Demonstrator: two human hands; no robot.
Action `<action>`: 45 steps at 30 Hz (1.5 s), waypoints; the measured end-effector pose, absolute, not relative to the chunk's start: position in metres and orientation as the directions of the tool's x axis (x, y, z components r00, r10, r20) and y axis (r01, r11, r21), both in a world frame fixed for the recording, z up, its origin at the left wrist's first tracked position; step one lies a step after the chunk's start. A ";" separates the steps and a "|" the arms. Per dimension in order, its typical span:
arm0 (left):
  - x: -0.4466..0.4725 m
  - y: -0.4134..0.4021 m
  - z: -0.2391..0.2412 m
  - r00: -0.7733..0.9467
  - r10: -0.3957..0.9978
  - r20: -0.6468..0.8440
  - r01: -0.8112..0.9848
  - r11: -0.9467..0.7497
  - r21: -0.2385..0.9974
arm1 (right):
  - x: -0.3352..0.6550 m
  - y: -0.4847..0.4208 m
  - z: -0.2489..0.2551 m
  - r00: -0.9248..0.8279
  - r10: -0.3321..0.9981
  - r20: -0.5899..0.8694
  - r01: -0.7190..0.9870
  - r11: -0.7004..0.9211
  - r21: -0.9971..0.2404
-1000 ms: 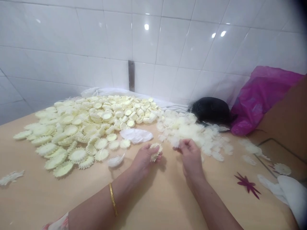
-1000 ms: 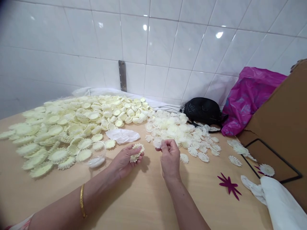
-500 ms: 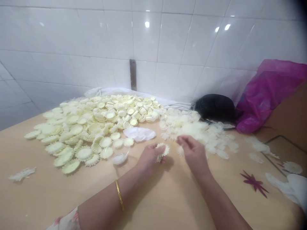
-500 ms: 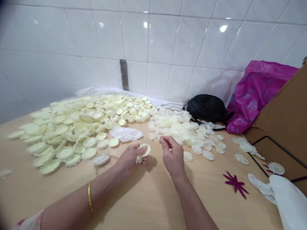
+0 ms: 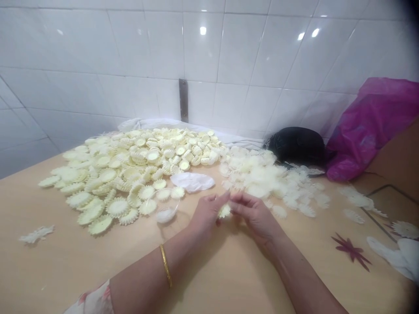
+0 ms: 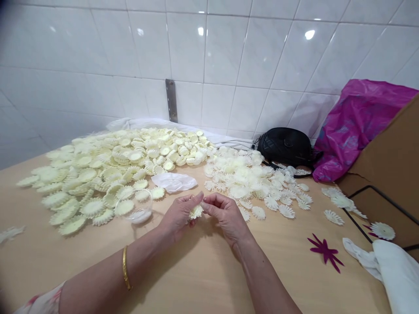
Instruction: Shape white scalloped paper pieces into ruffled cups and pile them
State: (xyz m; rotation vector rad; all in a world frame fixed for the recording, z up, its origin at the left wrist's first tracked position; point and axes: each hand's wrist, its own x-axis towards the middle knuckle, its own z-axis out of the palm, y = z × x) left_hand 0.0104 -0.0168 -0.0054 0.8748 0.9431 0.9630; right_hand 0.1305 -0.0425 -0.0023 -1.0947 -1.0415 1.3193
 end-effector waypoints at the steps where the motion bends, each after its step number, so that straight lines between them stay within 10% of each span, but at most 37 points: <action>1: 0.010 -0.016 -0.006 0.283 0.926 -0.251 -0.280 0.330 0.901 | 0.131 -0.042 -0.003 0.014 1.000 -0.026 -0.205 -0.023 -0.979; 17: 0.008 -0.016 -0.002 0.392 0.879 -0.273 -0.345 0.415 0.842 | 0.136 -0.039 -0.002 0.094 0.993 0.066 -0.132 0.078 -0.988; 26: 0.007 -0.011 -0.007 0.364 0.881 -0.301 -0.386 0.437 0.813 | 0.153 -0.032 0.008 0.522 0.833 0.183 -0.131 0.291 -0.948; 33: 0.007 -0.012 -0.009 0.400 0.873 -0.279 -0.375 0.433 0.819 | 0.183 -0.027 0.005 0.671 0.666 0.326 0.311 0.146 -0.939; 45: 0.009 -0.017 -0.008 0.368 0.908 -0.198 -0.295 0.316 0.902 | 0.130 -0.044 0.003 -0.102 0.995 -0.020 -0.173 -0.037 -0.984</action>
